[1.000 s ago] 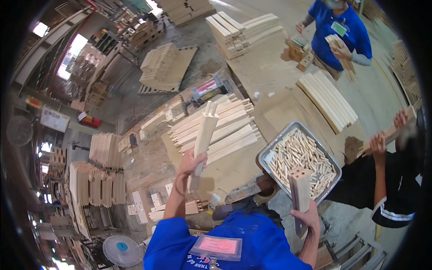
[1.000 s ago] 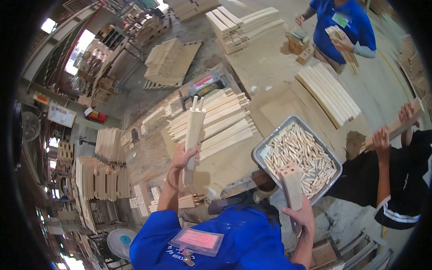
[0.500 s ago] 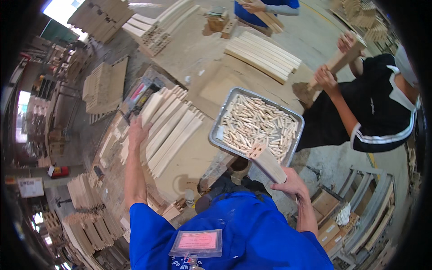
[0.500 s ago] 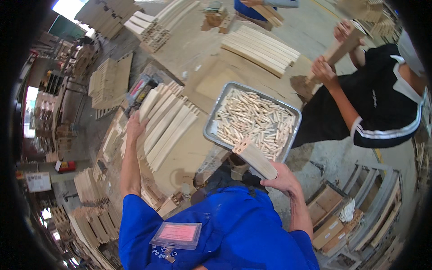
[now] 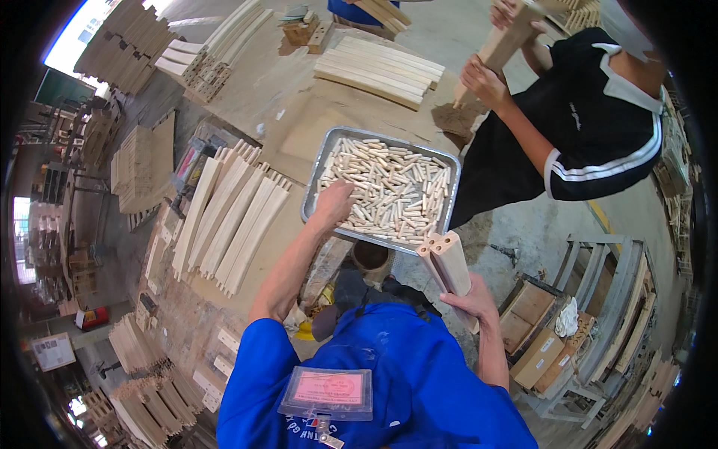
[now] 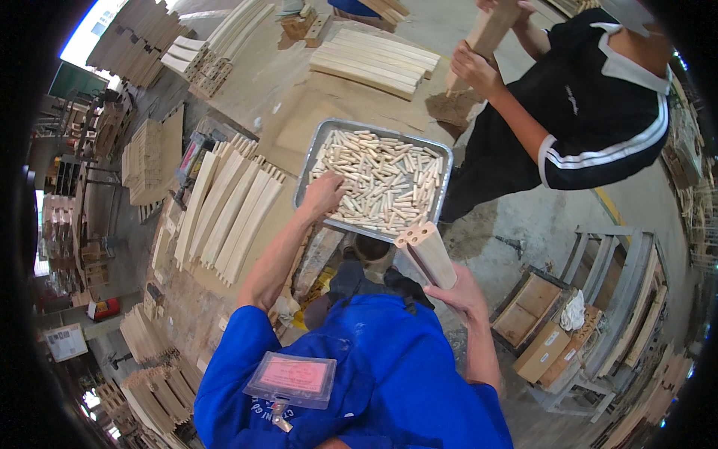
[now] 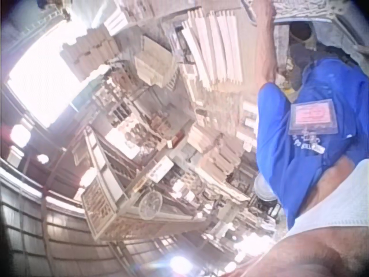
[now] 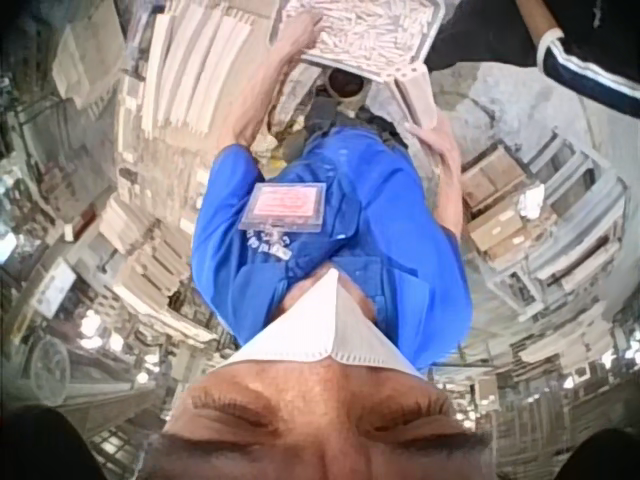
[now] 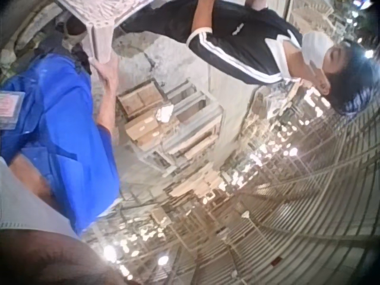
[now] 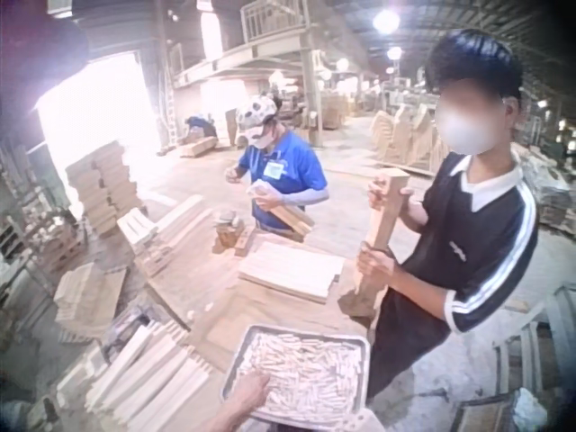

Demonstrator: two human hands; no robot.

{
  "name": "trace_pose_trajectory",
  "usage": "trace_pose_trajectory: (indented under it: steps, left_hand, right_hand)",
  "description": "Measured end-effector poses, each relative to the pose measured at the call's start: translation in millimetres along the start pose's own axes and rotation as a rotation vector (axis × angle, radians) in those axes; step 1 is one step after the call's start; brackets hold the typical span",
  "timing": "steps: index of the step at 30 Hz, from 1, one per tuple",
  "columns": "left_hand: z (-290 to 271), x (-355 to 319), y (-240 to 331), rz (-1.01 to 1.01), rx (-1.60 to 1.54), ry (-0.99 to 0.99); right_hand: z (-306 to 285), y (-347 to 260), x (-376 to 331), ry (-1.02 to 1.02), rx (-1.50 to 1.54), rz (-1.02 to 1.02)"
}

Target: The person inserts small cylindrical wooden dowels into pre-drilled holes in rectangular wooden pieces. They repeatedly pick dowels from a metal tray, insert them into the holes, and place the completed pieces onto a stack. A coworker performs a similar task nearby.

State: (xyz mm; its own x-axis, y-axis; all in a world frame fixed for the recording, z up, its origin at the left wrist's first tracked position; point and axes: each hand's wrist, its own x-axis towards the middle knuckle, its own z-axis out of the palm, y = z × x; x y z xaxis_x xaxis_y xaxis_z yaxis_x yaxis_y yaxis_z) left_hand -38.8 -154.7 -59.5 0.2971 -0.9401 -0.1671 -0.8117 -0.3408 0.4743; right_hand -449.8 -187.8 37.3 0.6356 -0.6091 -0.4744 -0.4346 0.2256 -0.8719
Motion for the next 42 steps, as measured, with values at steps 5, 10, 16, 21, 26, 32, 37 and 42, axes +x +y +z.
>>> trace_pose_trajectory:
  steps: [5, 10, 16, 21, 26, 32, 37, 42]
  left_hand:
    - [-10.3, -21.4, 34.1, -0.074, -0.383, 0.074]
    - [-58.1, -77.8, 128.1, 0.265, -0.799, 0.109]
    - [-71.5, -115.6, 146.4, 0.115, -1.048, -0.149]
    - [-65.7, -126.1, 143.7, 0.136, -0.890, 0.000]
    - [-63.1, -128.3, 150.2, -0.176, -1.212, -0.035]
    - [-59.2, -127.8, 146.5, 0.216, -0.631, 0.326]
    - [-55.1, -118.8, 139.7, 0.079, -0.744, 0.316]
    - [-53.7, -111.8, 132.1, 0.230, -0.783, 0.347]
  right_hand:
    - [-15.1, 10.0, 2.1, 0.047, -0.196, -0.032]
    - [-15.9, 15.9, 11.1, -0.028, -0.194, -0.074]
    - [-13.5, 8.5, 33.1, -0.171, -0.318, -0.283]
    - [-6.9, -3.4, 46.2, -0.237, -0.397, -0.459]
    - [-4.2, -8.8, 59.1, -0.229, -0.426, -0.532]
    - [-1.5, -24.9, 66.8, -0.236, -0.428, -0.514]
    - [6.6, -24.5, 65.8, -0.188, -0.392, -0.477]
    - [14.2, -33.9, 64.9, -0.140, -0.368, -0.445]
